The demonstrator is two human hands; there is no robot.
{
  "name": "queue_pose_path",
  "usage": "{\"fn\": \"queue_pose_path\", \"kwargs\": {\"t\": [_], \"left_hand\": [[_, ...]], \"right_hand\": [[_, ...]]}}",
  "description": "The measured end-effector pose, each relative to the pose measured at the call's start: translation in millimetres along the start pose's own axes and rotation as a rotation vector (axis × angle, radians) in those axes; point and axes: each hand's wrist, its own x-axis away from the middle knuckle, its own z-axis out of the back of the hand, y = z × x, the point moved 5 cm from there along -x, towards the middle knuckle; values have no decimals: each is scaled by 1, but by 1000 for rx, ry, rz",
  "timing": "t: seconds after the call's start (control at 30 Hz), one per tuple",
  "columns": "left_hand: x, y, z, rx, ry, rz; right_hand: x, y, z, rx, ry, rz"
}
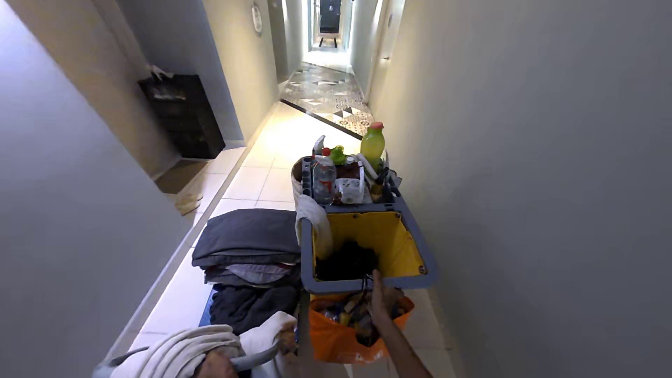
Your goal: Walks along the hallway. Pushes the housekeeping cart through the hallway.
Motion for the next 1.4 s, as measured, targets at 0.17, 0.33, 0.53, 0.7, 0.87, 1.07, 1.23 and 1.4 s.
{"fn": "queue_pose_path", "kwargs": {"t": [0.17, 0.33, 0.53, 0.7, 0.87, 1.07, 1.23, 1.4], "left_hand": [[-58, 141, -62, -32, -33, -33], [-120, 268, -124, 303, 55, 133], [-197, 422, -200, 346, 65, 233], [-250, 556, -256, 264, 43, 249], [-311, 678, -324, 291, 91, 255], [-371, 821, -393, 277, 122, 245], [-418, 918, -449, 334, 142, 281], [-463, 1003, -495, 380, 154, 308]], "right_hand": [[-75, -122, -37, 484, 231, 530], [-216, -200, -154, 1118, -187, 1129], [-345, -322, -290, 1412, -425, 1030], [-441, -414, -384, 1480, -524, 878], [-539, -501, -470, 1454, -541, 898], [-664, -601, -582, 1356, -552, 1044], [-766, -694, -683, 1462, -683, 886], [-862, -785, -787, 1535, -653, 844]]}}
